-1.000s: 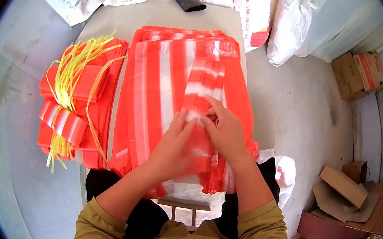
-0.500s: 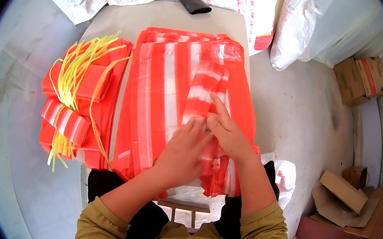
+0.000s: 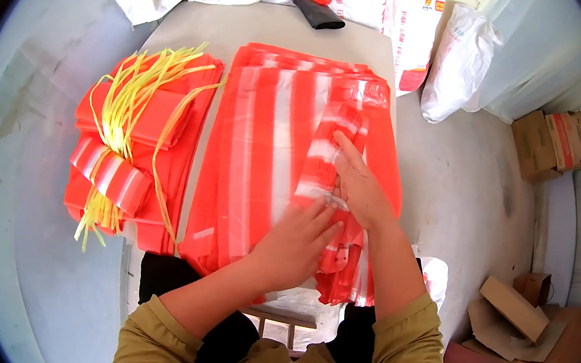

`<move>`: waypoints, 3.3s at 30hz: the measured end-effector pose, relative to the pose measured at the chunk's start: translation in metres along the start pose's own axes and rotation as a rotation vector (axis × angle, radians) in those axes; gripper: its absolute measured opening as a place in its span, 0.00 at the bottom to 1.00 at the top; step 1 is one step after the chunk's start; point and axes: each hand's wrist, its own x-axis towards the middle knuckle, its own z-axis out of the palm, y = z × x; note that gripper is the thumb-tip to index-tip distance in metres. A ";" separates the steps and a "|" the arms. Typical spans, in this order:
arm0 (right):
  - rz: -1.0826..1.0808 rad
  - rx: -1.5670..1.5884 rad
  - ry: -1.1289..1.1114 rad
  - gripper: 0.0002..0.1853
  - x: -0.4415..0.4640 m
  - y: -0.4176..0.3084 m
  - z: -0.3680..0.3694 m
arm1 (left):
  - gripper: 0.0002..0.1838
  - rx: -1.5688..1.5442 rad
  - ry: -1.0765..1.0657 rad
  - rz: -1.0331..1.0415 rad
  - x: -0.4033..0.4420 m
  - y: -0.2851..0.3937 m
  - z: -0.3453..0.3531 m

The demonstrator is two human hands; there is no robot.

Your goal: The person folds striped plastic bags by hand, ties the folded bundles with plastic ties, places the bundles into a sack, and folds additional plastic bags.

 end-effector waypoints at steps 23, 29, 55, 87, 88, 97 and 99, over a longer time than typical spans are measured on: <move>-0.411 -0.836 0.277 0.40 -0.015 0.015 -0.006 | 0.40 0.149 -0.157 0.036 -0.015 -0.002 -0.002; -0.401 -0.546 0.234 0.49 -0.016 0.046 -0.022 | 0.40 0.150 -0.180 0.061 -0.019 -0.003 0.002; -0.244 -0.445 0.219 0.60 -0.021 0.020 0.010 | 0.20 0.395 0.731 -0.754 -0.077 -0.101 -0.090; -0.409 0.707 0.177 0.33 -0.082 -0.026 -0.080 | 0.38 -1.556 -0.013 -0.813 0.008 -0.023 -0.029; -0.447 0.765 0.181 0.31 -0.087 -0.026 -0.094 | 0.39 -1.632 0.052 -0.790 0.014 -0.015 -0.018; -0.475 0.643 0.274 0.35 -0.090 -0.007 -0.125 | 0.41 -1.854 -0.337 -0.545 0.035 0.013 0.011; -0.528 0.356 0.099 0.49 -0.081 -0.003 -0.090 | 0.43 -1.867 -0.469 -0.475 0.027 0.002 0.006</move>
